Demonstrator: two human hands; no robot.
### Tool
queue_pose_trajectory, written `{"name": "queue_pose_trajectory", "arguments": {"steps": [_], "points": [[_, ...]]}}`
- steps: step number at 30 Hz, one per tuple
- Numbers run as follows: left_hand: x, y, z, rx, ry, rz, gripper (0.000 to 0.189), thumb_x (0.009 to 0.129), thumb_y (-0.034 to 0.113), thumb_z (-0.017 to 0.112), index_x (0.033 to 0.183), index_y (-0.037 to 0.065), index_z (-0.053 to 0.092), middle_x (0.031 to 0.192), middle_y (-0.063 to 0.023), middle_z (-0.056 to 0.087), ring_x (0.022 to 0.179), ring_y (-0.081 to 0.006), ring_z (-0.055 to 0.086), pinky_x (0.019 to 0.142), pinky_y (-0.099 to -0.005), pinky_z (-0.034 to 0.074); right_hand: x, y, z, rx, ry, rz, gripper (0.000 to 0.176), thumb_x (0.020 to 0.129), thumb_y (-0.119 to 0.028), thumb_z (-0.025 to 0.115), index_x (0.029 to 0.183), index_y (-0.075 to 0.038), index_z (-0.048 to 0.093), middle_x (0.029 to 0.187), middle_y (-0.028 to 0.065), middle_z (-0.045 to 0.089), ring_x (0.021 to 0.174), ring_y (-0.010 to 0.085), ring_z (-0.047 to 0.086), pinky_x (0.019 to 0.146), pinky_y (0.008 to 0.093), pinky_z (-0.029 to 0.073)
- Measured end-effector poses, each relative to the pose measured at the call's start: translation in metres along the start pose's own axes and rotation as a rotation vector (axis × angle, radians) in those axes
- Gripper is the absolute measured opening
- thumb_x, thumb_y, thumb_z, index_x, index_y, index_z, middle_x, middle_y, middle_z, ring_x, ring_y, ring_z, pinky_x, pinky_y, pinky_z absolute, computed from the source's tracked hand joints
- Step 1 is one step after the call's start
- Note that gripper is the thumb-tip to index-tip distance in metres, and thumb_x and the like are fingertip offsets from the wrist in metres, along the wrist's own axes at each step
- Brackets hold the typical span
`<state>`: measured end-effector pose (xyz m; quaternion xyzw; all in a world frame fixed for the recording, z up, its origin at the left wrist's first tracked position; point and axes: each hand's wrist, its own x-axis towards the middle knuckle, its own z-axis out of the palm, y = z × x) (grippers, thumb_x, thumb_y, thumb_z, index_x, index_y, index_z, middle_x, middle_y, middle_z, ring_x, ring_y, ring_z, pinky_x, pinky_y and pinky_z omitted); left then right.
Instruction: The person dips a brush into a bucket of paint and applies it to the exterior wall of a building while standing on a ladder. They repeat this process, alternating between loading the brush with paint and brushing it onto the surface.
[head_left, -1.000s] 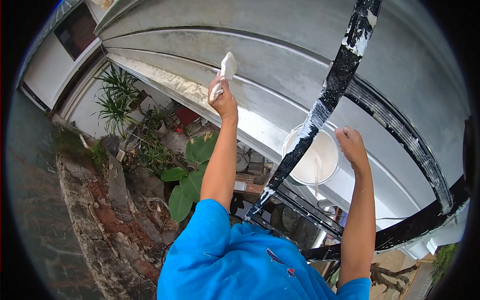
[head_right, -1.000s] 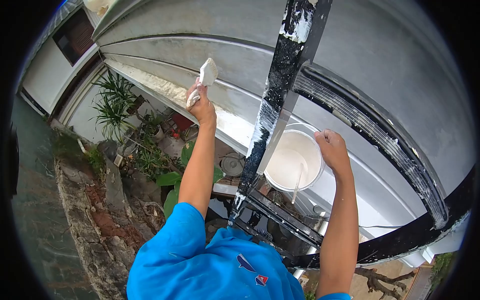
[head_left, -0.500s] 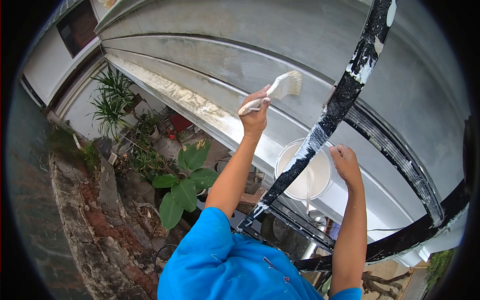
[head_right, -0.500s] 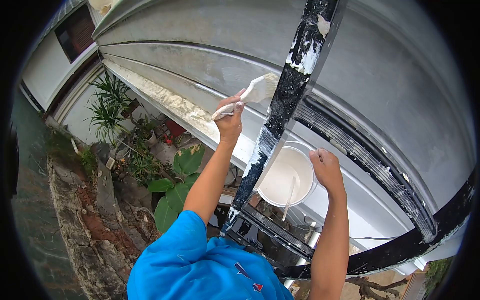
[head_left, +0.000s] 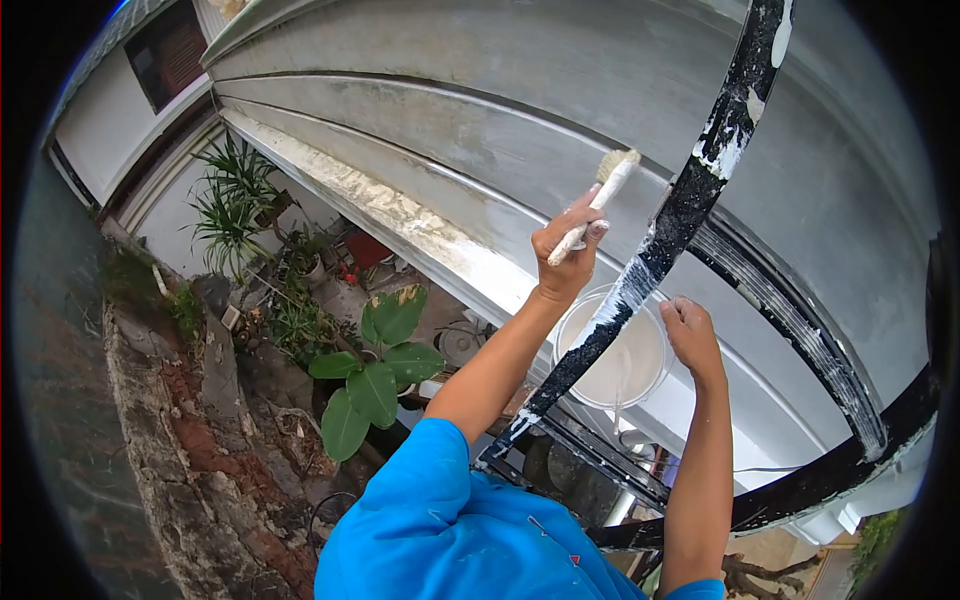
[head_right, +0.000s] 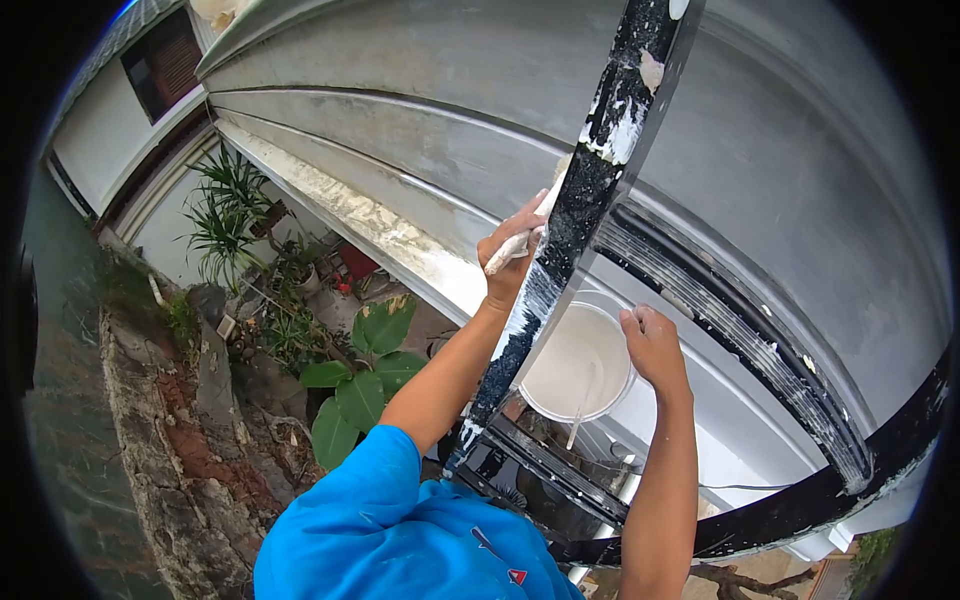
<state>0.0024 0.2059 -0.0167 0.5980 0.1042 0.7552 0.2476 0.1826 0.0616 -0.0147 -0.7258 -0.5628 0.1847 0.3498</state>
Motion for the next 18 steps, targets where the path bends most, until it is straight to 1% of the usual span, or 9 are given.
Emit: {"name": "queue_pose_trajectory", "arguments": {"steps": [2,3,6,7,11,13,14,15,18], "points": [[-0.012,0.027,0.007,-0.298,-0.03,-0.184,0.01,0.083,0.007,0.07,0.092,0.002,0.067,0.104,-0.0168,0.069,0.106,-0.0258,0.064,0.082,-0.0311,0.051,0.001,0.006,0.0,-0.005,-0.008,0.004,0.037,0.09,-0.029,0.054,0.072,0.004,0.051,0.065,0.0162,0.05,0.06,0.0224,0.045,0.06,0.0368,0.039],[-0.015,0.029,0.005,-0.37,-0.08,-0.272,0.012,0.084,0.006,0.07,0.095,0.003,0.066,0.106,-0.0172,0.068,0.102,-0.0242,0.064,0.084,-0.0298,0.05,0.0,0.004,0.0,-0.003,-0.007,0.01,0.037,0.089,-0.028,0.054,0.072,0.004,0.052,0.065,0.0161,0.05,0.06,0.0225,0.045,0.06,0.0369,0.039],[-0.014,0.001,-0.009,-0.314,-0.047,-0.283,0.013,0.084,0.007,0.071,0.095,0.003,0.066,0.108,-0.0182,0.067,0.099,-0.0215,0.064,0.086,-0.0291,0.05,-0.002,-0.001,-0.001,0.001,-0.007,0.02,0.036,0.089,-0.028,0.054,0.072,0.004,0.052,0.064,0.0161,0.05,0.06,0.0226,0.045,0.06,0.0371,0.039],[-0.011,-0.021,-0.02,-0.394,0.021,-0.304,0.015,0.083,0.008,0.072,0.095,0.003,0.066,0.107,-0.0181,0.067,0.098,-0.0202,0.064,0.086,-0.0291,0.05,-0.003,0.0,0.0,0.0,-0.014,0.024,0.036,0.089,-0.028,0.054,0.072,0.004,0.052,0.064,0.0162,0.05,0.06,0.0227,0.045,0.06,0.0373,0.039],[0.004,-0.062,-0.1,0.058,0.103,-0.105,0.018,0.083,0.008,0.071,0.099,0.001,0.067,0.108,-0.0174,0.067,0.101,-0.0226,0.063,0.088,-0.0326,0.05,-0.004,0.0,-0.001,0.001,-0.001,0.019,0.037,0.089,-0.028,0.054,0.072,0.004,0.052,0.065,0.0166,0.051,0.06,0.0229,0.045,0.061,0.0378,0.04],[0.014,-0.095,-0.14,0.213,0.293,-0.119,0.015,0.084,0.005,0.069,0.098,0.0,0.066,0.106,-0.0154,0.067,0.098,-0.0217,0.063,0.084,-0.0311,0.051,-0.002,0.0,-0.001,-0.012,-0.008,0.002,0.037,0.089,-0.029,0.054,0.072,0.004,0.053,0.066,0.0171,0.051,0.06,0.0233,0.046,0.061,0.038,0.04],[0.023,-0.105,-0.155,0.243,0.4,-0.16,0.014,0.086,0.009,0.069,0.096,0.0,0.065,0.1,-0.0115,0.066,0.088,-0.0183,0.062,0.082,-0.0301,0.05,-0.002,0.0,-0.001,-0.017,-0.014,-0.005,0.037,0.089,-0.029,0.053,0.072,0.004,0.053,0.066,0.0173,0.052,0.06,0.0235,0.047,0.061,0.0381,0.04],[0.032,-0.106,-0.168,0.357,0.459,-0.233,0.012,0.087,0.008,0.067,0.096,-0.001,0.065,0.105,-0.0155,0.067,0.093,-0.0194,0.062,0.082,-0.03,0.051,-0.002,-0.002,-0.001,-0.017,-0.014,-0.006,0.037,0.089,-0.029,0.053,0.072,0.004,0.053,0.066,0.0176,0.052,0.06,0.024,0.047,0.061,0.0383,0.04],[0.041,-0.119,-0.161,0.304,0.446,-0.101,0.014,0.089,0.014,0.067,0.093,0.0,0.065,0.094,-0.0082,0.067,0.083,-0.0154,0.06,0.075,-0.0287,0.05,-0.003,-0.008,-0.001,-0.018,-0.017,0.002,0.037,0.089,-0.028,0.053,0.073,0.005,0.053,0.067,0.0181,0.052,0.06,0.0249,0.047,0.061,0.0387,0.04]]}}
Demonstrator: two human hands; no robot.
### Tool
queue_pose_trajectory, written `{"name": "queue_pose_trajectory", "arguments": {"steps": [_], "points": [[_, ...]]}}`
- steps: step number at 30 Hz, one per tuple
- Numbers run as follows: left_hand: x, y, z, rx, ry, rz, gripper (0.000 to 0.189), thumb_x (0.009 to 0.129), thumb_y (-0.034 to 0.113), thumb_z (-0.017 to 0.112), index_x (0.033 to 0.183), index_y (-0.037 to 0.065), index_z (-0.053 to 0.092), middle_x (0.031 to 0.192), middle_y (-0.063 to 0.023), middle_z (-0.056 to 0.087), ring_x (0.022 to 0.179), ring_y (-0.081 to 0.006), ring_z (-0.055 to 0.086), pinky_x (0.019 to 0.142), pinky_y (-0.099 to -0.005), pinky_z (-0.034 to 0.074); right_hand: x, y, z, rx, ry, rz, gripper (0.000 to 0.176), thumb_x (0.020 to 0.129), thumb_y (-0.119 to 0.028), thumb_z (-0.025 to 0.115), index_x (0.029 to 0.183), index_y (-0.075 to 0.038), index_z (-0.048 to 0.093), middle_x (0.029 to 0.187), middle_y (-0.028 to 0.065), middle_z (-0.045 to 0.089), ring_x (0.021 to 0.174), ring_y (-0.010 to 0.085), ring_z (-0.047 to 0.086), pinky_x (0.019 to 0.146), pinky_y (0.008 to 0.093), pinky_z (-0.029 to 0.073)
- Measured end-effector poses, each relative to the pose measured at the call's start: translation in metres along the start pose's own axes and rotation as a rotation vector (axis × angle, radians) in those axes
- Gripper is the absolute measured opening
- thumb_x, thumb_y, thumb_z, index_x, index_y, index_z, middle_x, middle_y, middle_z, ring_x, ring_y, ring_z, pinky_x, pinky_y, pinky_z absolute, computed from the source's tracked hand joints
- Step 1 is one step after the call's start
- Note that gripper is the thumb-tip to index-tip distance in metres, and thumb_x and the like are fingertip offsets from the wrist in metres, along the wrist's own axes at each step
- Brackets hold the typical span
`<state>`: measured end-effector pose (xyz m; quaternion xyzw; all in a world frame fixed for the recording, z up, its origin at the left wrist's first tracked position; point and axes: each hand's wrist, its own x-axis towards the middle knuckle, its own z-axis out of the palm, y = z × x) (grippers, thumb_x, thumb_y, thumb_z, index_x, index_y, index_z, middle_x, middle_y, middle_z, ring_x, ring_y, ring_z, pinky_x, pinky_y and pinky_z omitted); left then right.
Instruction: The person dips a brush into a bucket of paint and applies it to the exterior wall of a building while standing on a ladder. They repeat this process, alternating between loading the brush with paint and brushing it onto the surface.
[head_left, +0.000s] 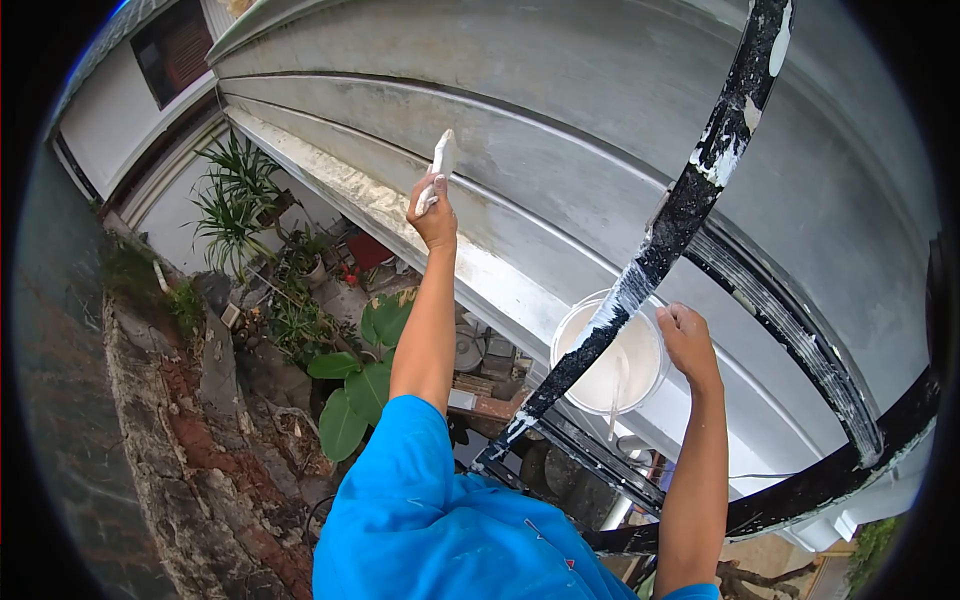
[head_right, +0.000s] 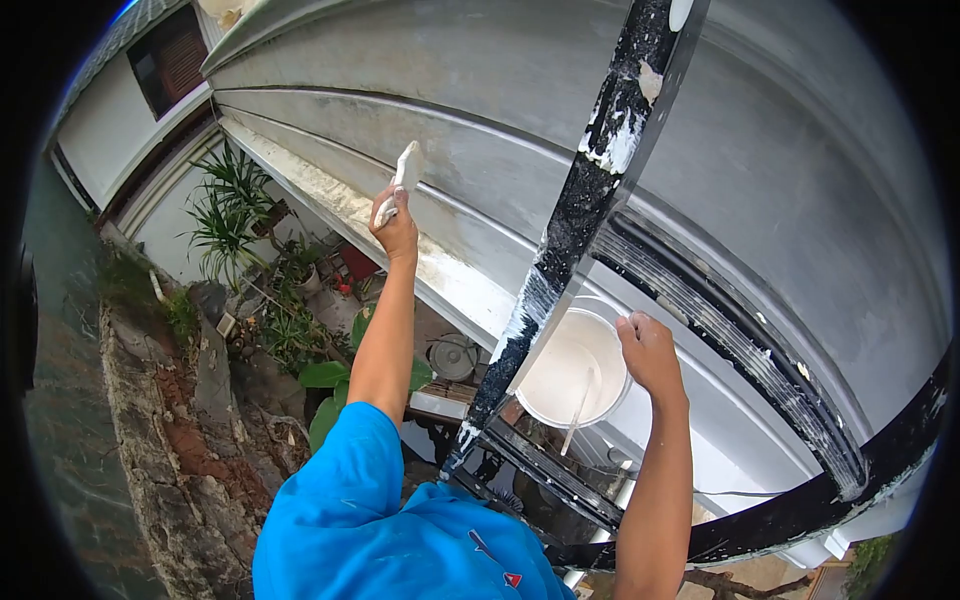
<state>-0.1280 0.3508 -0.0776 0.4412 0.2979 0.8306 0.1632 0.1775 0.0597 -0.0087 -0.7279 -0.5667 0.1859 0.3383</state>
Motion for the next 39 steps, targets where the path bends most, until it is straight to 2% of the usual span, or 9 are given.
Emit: {"name": "queue_pose_trajectory", "arguments": {"steps": [7,11,16,22,26,30,34,36,39], "points": [[-0.15,0.107,0.027,-0.243,-0.439,-0.196,0.012,0.085,0.009,0.069,0.094,0.002,0.067,0.11,-0.0198,0.066,0.09,-0.0187,0.067,0.074,-0.0272,0.051,0.005,0.016,0.004,0.007,0.005,-0.003,0.037,0.09,-0.027,0.053,0.071,0.005,0.051,0.066,0.0172,0.05,0.061,0.0236,0.045,0.061,0.0376,0.039],[-0.145,0.116,0.017,-0.305,-0.584,-0.105,0.013,0.081,0.005,0.071,0.094,0.003,0.067,0.108,-0.0201,0.067,0.09,-0.019,0.068,0.072,-0.0274,0.052,0.002,0.018,0.004,0.032,-0.005,0.018,0.037,0.09,-0.027,0.053,0.071,0.005,0.049,0.065,0.017,0.048,0.06,0.0247,0.044,0.061,0.038,0.039],[-0.08,0.021,-0.013,-0.024,-0.364,-0.01,0.014,0.085,0.004,0.068,0.098,0.0,0.067,0.108,-0.0167,0.067,0.097,-0.0208,0.064,0.082,-0.0302,0.052,0.001,0.015,0.003,0.001,-0.018,-0.019,0.038,0.091,-0.029,0.052,0.073,0.005,0.051,0.067,0.0195,0.051,0.061,0.0273,0.047,0.062,0.0391,0.04],[-0.006,-0.025,-0.015,0.007,0.089,-0.154,0.013,0.088,0.01,0.067,0.095,-0.001,0.065,0.09,-0.0084,0.066,0.081,-0.0133,0.059,0.074,-0.0277,0.05,-0.001,0.005,0.0,-0.022,-0.024,-0.024,0.038,0.09,-0.029,0.052,0.075,0.005,0.053,0.069,0.0217,0.054,0.063,0.0299,0.051,0.064,0.0403,0.042],[-0.054,0.02,0.027,0.118,-0.062,-0.103,0.015,0.089,0.013,0.066,0.095,-0.001,0.065,0.091,-0.0091,0.066,0.083,-0.0141,0.059,0.073,-0.0268,0.049,0.0,0.0,-0.002,-0.048,-0.034,0.002,0.037,0.09,-0.029,0.051,0.075,0.005,0.054,0.07,0.0219,0.055,0.063,0.0303,0.051,0.064,0.0405,0.042],[-0.133,0.096,0.031,-0.103,-0.362,-0.15,0.014,0.087,0.012,0.068,0.096,0.001,0.066,0.103,-0.017,0.069,0.089,-0.0184,0.066,0.076,-0.0288,0.051,0.002,0.013,0.003,-0.051,-0.017,-0.036,0.037,0.091,-0.029,0.051,0.076,0.005,0.054,0.07,0.0217,0.055,0.064,0.0305,0.052,0.065,0.0406,0.042],[-0.14,0.14,0.03,-0.498,-0.719,-0.205,0.014,0.083,0.007,0.07,0.096,0.003,0.068,0.108,-0.0196,0.067,0.097,-0.0217,0.066,0.081,-0.0298,0.051,0.001,0.013,0.003,-0.02,-0.047,0.03,0.037,0.091,-0.028,0.051,0.076,0.005,0.054,0.071,0.0216,0.055,0.065,0.0313,0.052,0.066,0.0403,0.042],[-0.127,0.129,0.037,-0.456,-0.72,-0.208,0.013,0.083,0.006,0.07,0.095,0.003,0.068,0.109,-0.0193,0.067,0.094,-0.0191,0.066,0.082,-0.0283,0.051,-0.002,0.012,0.002,-0.025,-0.048,0.038,0.037,0.091,-0.028,0.051,0.075,0.005,0.054,0.071,0.0216,0.055,0.065,0.0315,0.051,0.066,0.0403,0.042],[-0.071,0.069,0.039,-0.409,-0.478,-0.107,0.016,0.085,0.009,0.07,0.098,0.001,0.066,0.106,-0.0163,0.068,0.096,-0.0186,0.064,0.081,-0.0286,0.051,-0.001,0.013,0.002,-0.025,-0.047,-0.006,0.038,0.091,-0.029,0.051,0.075,0.005,0.053,0.07,0.0216,0.054,0.064,0.0316,0.051,0.065,0.0407,0.042]]}}
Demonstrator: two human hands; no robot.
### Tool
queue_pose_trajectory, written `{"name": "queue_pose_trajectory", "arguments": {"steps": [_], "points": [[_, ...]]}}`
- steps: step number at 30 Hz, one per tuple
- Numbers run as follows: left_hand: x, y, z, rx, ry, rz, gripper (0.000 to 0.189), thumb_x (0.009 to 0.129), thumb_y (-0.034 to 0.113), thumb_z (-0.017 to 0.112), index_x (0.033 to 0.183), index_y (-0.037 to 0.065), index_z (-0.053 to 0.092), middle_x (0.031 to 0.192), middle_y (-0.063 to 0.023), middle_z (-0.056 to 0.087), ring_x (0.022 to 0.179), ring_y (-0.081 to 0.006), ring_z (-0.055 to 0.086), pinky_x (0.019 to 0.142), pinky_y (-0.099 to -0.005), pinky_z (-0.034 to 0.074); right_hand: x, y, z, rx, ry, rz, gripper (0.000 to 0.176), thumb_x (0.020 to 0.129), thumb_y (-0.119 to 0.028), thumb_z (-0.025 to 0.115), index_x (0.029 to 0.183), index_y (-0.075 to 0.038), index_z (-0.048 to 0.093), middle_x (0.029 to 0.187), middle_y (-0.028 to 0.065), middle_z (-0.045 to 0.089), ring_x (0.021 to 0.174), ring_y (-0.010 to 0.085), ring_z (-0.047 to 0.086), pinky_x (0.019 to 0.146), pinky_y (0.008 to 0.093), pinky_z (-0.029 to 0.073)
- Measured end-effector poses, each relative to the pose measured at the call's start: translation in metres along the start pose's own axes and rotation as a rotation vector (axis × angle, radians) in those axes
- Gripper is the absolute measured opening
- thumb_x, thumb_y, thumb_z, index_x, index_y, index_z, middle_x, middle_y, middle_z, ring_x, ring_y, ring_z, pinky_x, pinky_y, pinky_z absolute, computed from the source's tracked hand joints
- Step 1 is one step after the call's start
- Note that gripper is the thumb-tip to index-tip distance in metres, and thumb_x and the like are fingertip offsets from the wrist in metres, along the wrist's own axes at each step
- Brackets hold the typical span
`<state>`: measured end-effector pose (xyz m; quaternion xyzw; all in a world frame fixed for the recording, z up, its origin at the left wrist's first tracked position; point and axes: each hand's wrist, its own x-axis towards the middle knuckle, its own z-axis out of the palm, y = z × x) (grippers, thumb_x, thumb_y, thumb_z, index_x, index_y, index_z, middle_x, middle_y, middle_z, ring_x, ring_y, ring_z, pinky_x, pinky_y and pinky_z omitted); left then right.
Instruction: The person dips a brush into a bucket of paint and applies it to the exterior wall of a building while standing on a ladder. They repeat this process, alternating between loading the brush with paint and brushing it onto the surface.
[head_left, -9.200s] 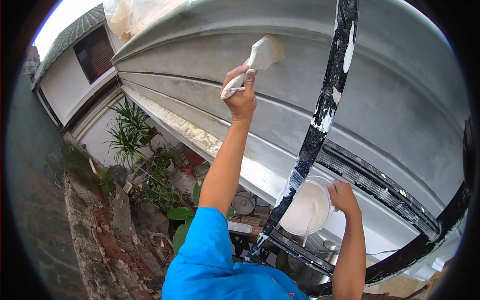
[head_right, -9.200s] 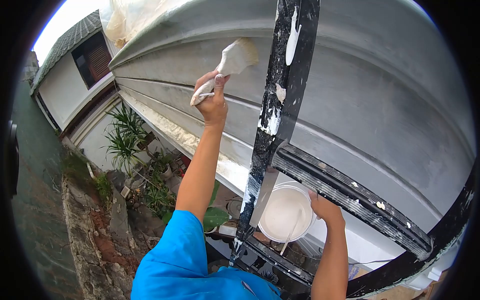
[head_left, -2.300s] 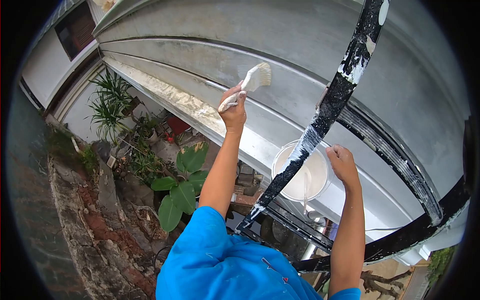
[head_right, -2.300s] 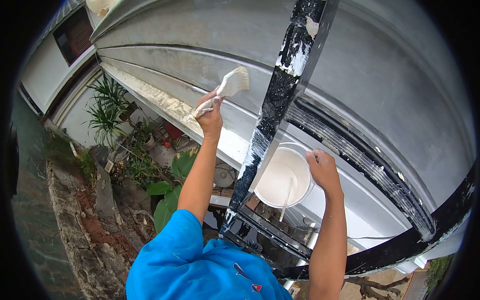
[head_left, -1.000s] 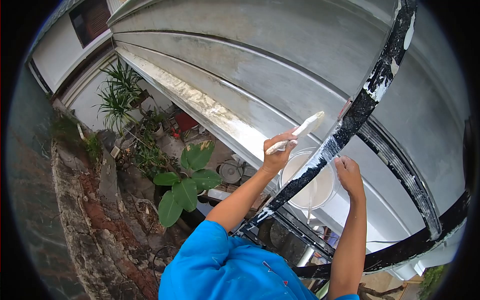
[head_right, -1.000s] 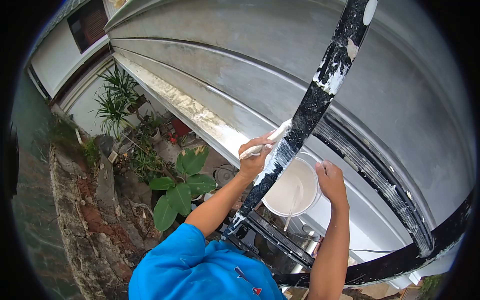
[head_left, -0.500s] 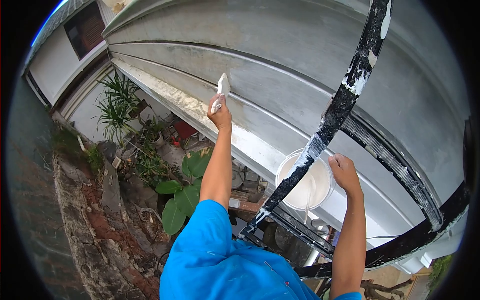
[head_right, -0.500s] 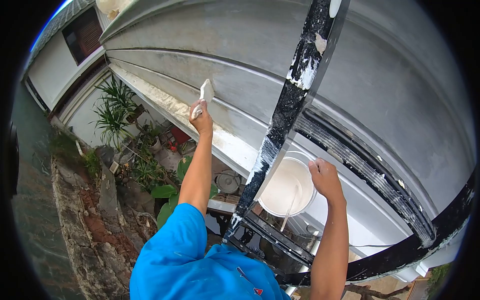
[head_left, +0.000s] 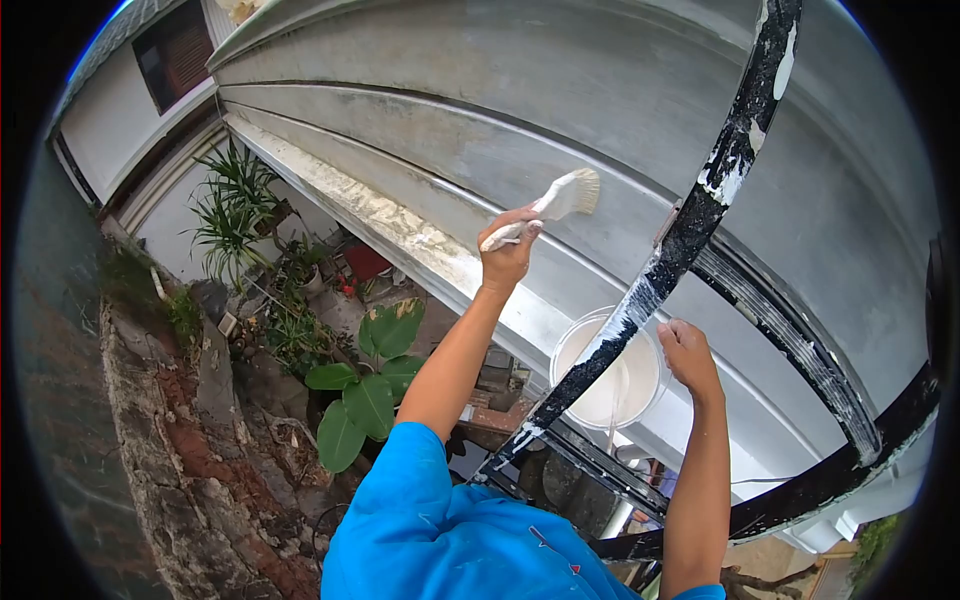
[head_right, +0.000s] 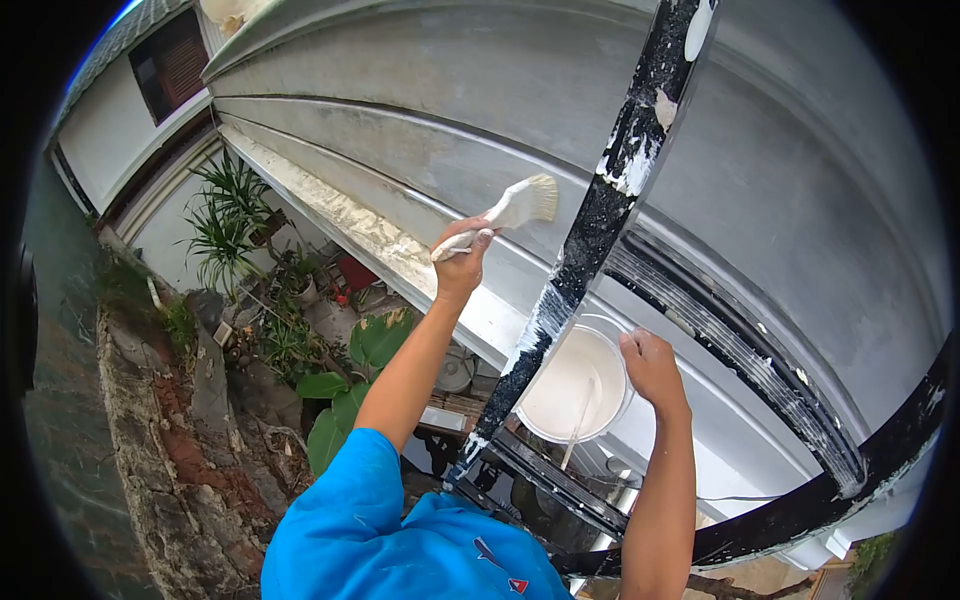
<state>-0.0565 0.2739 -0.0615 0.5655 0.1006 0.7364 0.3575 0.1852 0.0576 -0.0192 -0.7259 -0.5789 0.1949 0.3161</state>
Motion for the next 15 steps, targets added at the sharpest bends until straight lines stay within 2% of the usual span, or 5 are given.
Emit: {"name": "queue_pose_trajectory", "arguments": {"steps": [5,8,11,13,15], "points": [[0.077,-0.029,-0.108,0.514,0.482,0.082,0.013,0.087,0.011,0.069,0.094,0.001,0.066,0.091,-0.0097,0.068,0.082,-0.015,0.061,0.074,-0.0277,0.05,0.0,-0.005,-0.002,-0.01,-0.012,0.013,0.039,0.091,-0.029,0.05,0.075,0.005,0.055,0.072,0.0224,0.056,0.066,0.0327,0.053,0.066,0.0416,0.043],[0.08,-0.034,-0.109,0.515,0.514,0.021,0.014,0.088,0.013,0.068,0.093,0.0,0.065,0.087,-0.0058,0.067,0.079,-0.0127,0.06,0.071,-0.0271,0.049,0.001,-0.006,-0.001,-0.059,0.008,-0.054,0.038,0.092,-0.029,0.049,0.076,0.005,0.056,0.074,0.0229,0.057,0.068,0.0341,0.055,0.067,0.0417,0.043],[0.037,-0.018,-0.023,0.512,0.329,0.111,0.014,0.089,0.01,0.066,0.098,0.0,0.065,0.095,-0.01,0.068,0.085,-0.0152,0.061,0.076,-0.0283,0.05,0.003,-0.005,-0.002,-0.076,0.01,-0.065,0.038,0.092,-0.028,0.049,0.076,0.005,0.055,0.075,0.0232,0.057,0.07,0.0351,0.054,0.068,0.0418,0.043],[-0.001,0.015,0.036,0.4,0.204,0.156,0.015,0.086,0.012,0.069,0.097,0.003,0.066,0.105,-0.0194,0.068,0.09,-0.0223,0.068,0.072,-0.0287,0.053,0.002,-0.008,-0.003,-0.084,-0.004,-0.04,0.037,0.092,-0.028,0.049,0.077,0.005,0.056,0.076,0.0235,0.057,0.07,0.0355,0.054,0.069,0.0418,0.043],[-0.029,0.048,0.072,0.211,0.022,0.078,0.015,0.085,0.012,0.069,0.096,0.002,0.066,0.108,-0.0213,0.067,0.094,-0.0249,0.068,0.077,-0.0297,0.053,0.002,-0.001,-0.002,-0.079,-0.018,-0.014,0.036,0.092,-0.027,0.049,0.077,0.005,0.056,0.075,0.0238,0.057,0.07,0.0355,0.054,0.069,0.042,0.043]]}}
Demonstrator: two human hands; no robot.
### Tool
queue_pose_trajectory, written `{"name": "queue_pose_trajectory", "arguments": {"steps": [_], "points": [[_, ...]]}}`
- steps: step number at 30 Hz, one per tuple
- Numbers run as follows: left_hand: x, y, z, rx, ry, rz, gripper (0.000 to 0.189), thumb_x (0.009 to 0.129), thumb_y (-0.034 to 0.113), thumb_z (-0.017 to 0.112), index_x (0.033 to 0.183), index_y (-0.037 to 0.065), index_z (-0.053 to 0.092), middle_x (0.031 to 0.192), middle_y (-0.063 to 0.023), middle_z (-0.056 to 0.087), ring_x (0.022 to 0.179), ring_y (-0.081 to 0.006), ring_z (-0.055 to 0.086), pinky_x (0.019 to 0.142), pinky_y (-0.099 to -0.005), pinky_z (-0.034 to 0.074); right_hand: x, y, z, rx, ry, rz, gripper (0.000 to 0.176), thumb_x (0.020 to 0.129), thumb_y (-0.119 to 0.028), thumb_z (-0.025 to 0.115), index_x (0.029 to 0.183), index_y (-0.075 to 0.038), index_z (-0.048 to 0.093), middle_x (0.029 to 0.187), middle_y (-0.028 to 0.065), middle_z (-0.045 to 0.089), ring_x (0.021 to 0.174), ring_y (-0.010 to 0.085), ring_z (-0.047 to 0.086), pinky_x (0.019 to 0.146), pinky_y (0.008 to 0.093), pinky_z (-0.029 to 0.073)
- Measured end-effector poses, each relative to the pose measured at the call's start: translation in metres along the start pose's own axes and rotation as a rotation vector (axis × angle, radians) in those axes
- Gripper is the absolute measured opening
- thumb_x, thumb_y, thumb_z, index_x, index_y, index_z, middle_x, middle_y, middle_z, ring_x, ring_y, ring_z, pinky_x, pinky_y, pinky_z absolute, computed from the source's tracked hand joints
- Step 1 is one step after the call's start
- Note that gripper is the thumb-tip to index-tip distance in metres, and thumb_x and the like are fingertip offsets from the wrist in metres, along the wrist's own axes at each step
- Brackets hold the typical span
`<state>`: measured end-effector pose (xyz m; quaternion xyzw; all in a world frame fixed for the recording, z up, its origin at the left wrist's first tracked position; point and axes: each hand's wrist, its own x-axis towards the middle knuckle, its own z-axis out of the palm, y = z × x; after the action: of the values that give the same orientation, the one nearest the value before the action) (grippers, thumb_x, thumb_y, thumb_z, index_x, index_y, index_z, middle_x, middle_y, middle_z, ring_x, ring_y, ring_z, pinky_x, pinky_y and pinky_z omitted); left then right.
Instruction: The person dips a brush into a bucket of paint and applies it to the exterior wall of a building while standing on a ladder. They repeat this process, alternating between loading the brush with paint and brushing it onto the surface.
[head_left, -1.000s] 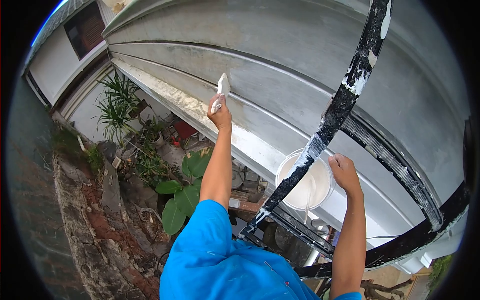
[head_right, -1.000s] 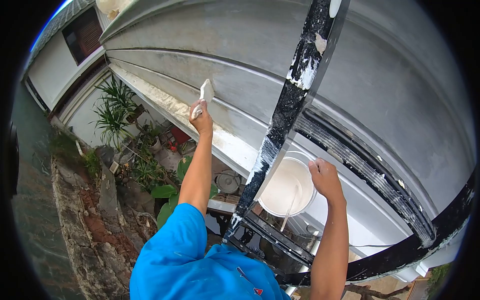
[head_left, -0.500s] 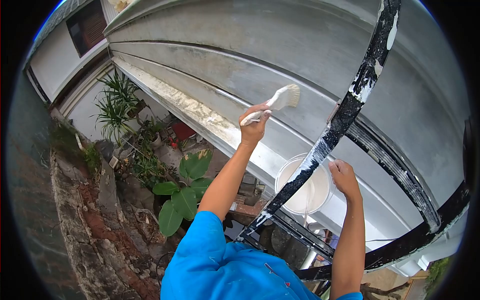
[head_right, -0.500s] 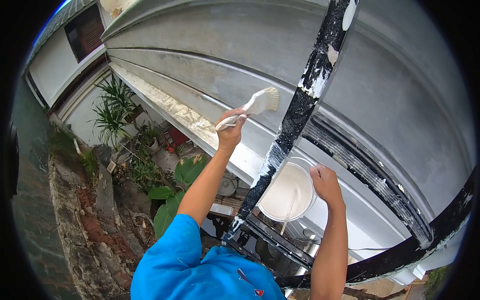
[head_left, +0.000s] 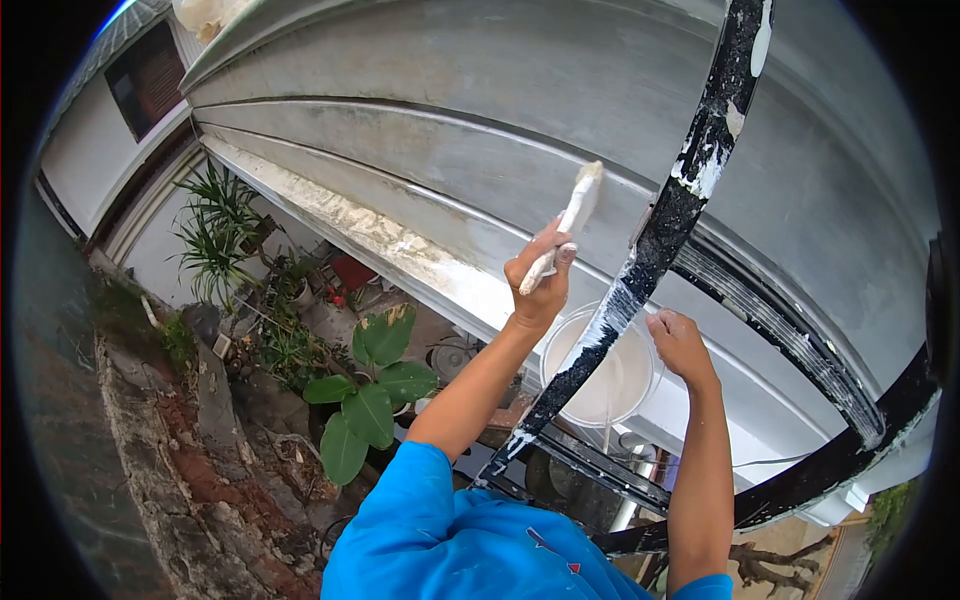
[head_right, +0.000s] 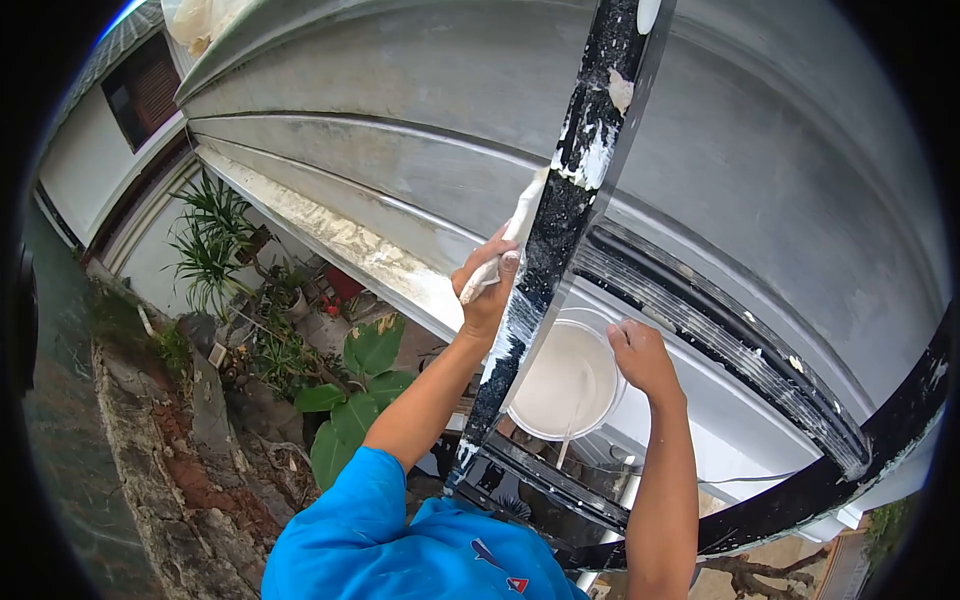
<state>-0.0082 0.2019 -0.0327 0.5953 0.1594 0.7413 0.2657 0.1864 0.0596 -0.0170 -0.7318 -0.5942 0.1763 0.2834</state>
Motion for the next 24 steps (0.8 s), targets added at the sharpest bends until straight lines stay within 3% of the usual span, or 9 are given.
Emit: {"name": "queue_pose_trajectory", "arguments": {"steps": [2,4,6,10,13,14,18,21,24], "points": [[-0.009,0.035,0.014,-0.343,-0.199,-0.136,0.016,0.083,0.005,0.07,0.098,0.001,0.066,0.103,-0.0183,0.069,0.094,-0.0203,0.067,0.08,-0.0283,0.052,0.0,0.0,0.0,-0.01,-0.005,0.023,0.036,0.092,-0.027,0.049,0.078,0.005,0.056,0.075,0.0239,0.057,0.069,0.0354,0.054,0.068,0.0421,0.043],[-0.026,0.025,0.032,-0.313,-0.407,-0.327,0.017,0.078,0.001,0.069,0.094,0.0,0.067,0.086,-0.0079,0.068,0.073,-0.0101,0.06,0.065,-0.0241,0.047,-0.004,-0.004,-0.002,-0.005,-0.015,0.035,0.036,0.092,-0.028,0.05,0.079,0.005,0.057,0.075,0.0236,0.058,0.069,0.0348,0.055,0.068,0.0424,0.043],[-0.025,0.011,0.04,-0.233,-0.525,-0.407,0.016,0.078,0.003,0.068,0.094,0.001,0.067,0.082,-0.0043,0.066,0.07,-0.0081,0.057,0.062,-0.0236,0.044,-0.005,-0.006,-0.003,0.0,-0.016,0.023,0.036,0.092,-0.028,0.05,0.08,0.005,0.058,0.075,0.0234,0.058,0.069,0.0342,0.056,0.068,0.0424,0.043],[0.007,-0.021,-0.01,-0.201,-0.273,-0.223,0.016,0.08,0.002,0.07,0.095,0.0,0.067,0.093,-0.0112,0.068,0.086,-0.0154,0.061,0.075,-0.0277,0.049,-0.005,0.001,-0.003,0.001,-0.005,-0.012,0.037,0.092,-0.03,0.051,0.08,0.005,0.058,0.075,0.0212,0.058,0.068,0.0316,0.055,0.067,0.0414,0.043],[0.035,-0.054,-0.074,0.051,-0.033,-0.036,0.015,0.083,0.003,0.071,0.096,-0.002,0.065,0.096,-0.0125,0.067,0.091,-0.0193,0.063,0.083,-0.0298,0.051,-0.004,0.003,0.0,0.012,-0.003,0.004,0.038,0.092,-0.03,0.05,0.077,0.004,0.057,0.074,0.0201,0.057,0.067,0.0314,0.053,0.066,0.0411,0.043],[0.045,-0.064,-0.096,0.241,0.023,-0.056,0.013,0.086,0.006,0.068,0.096,-0.002,0.064,0.094,-0.0115,0.066,0.088,-0.0197,0.063,0.081,-0.0303,0.053,-0.002,0.007,0.002,0.007,-0.001,-0.021,0.038,0.092,-0.03,0.05,0.077,0.004,0.058,0.074,0.0198,0.058,0.068,0.0324,0.054,0.066,0.0415,0.043],[0.069,-0.104,-0.15,0.255,0.362,-0.142,0.016,0.09,0.01,0.063,0.095,-0.005,0.06,0.094,-0.0147,0.063,0.086,-0.0224,0.064,0.076,-0.0332,0.058,-0.002,0.005,0.003,-0.032,-0.011,-0.053,0.039,0.093,-0.031,0.049,0.081,0.004,0.059,0.076,0.0208,0.059,0.071,0.0343,0.055,0.069,0.0428,0.043],[0.046,-0.103,-0.131,0.079,0.22,-0.159,0.02,0.091,0.01,0.061,0.096,-0.009,0.056,0.094,-0.0176,0.062,0.085,-0.0243,0.064,0.081,-0.0339,0.058,-0.003,0.0,-0.002,-0.027,-0.026,-0.04,0.039,0.093,-0.031,0.049,0.082,0.004,0.06,0.076,0.021,0.059,0.073,0.0354,0.056,0.07,0.0426,0.044],[-0.009,-0.023,-0.035,0.369,-0.112,0.095,0.022,0.091,0.013,0.06,0.105,-0.005,0.057,0.095,-0.0158,0.064,0.083,-0.023,0.064,0.076,-0.0338,0.055,0.003,0.016,0.009,-0.044,0.021,-0.089,0.038,0.093,-0.03,0.05,0.082,0.004,0.06,0.077,0.0215,0.06,0.074,0.0362,0.057,0.07,0.0424,0.045]]}}
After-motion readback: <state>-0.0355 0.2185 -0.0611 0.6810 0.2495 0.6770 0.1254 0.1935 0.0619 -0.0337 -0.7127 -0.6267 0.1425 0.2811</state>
